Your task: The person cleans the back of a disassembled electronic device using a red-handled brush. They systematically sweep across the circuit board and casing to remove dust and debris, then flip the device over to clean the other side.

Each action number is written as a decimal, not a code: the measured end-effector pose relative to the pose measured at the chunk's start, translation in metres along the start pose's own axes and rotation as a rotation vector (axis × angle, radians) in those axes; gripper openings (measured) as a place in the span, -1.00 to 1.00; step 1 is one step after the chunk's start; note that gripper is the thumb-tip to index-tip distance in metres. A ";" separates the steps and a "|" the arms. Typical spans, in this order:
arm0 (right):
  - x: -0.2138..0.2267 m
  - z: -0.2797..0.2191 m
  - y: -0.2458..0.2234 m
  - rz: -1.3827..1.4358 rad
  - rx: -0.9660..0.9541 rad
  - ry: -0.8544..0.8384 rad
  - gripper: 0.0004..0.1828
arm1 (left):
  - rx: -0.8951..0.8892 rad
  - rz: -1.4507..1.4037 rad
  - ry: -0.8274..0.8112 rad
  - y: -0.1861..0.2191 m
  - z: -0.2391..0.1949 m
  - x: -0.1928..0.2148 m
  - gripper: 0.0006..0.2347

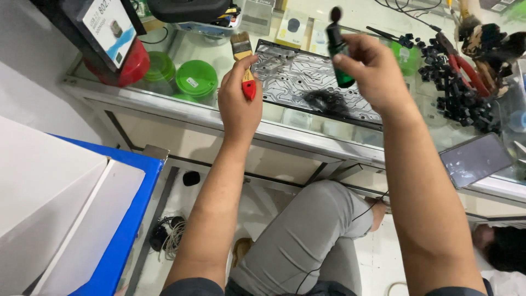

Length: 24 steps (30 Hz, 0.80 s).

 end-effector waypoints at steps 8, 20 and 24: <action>0.115 -0.014 0.086 -0.053 0.119 0.403 -0.73 | -0.044 -0.098 0.057 0.016 0.001 0.007 -0.89; 0.122 -0.021 0.134 -0.194 -0.043 0.553 -0.63 | 0.196 -0.091 0.109 0.012 -0.002 0.003 -0.90; 0.120 -0.024 0.132 -0.178 -0.105 0.528 -0.50 | 0.198 -0.115 0.122 0.000 -0.002 0.000 -0.97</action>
Point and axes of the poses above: each hand's wrist, its own z-axis towards the middle knuckle, its own x-axis out of the back of the hand, y = z × x, the point moved 3 cm from there along z, towards the middle knuckle, and after that the axes turned 10 degrees about y, right-handed, at the moved point
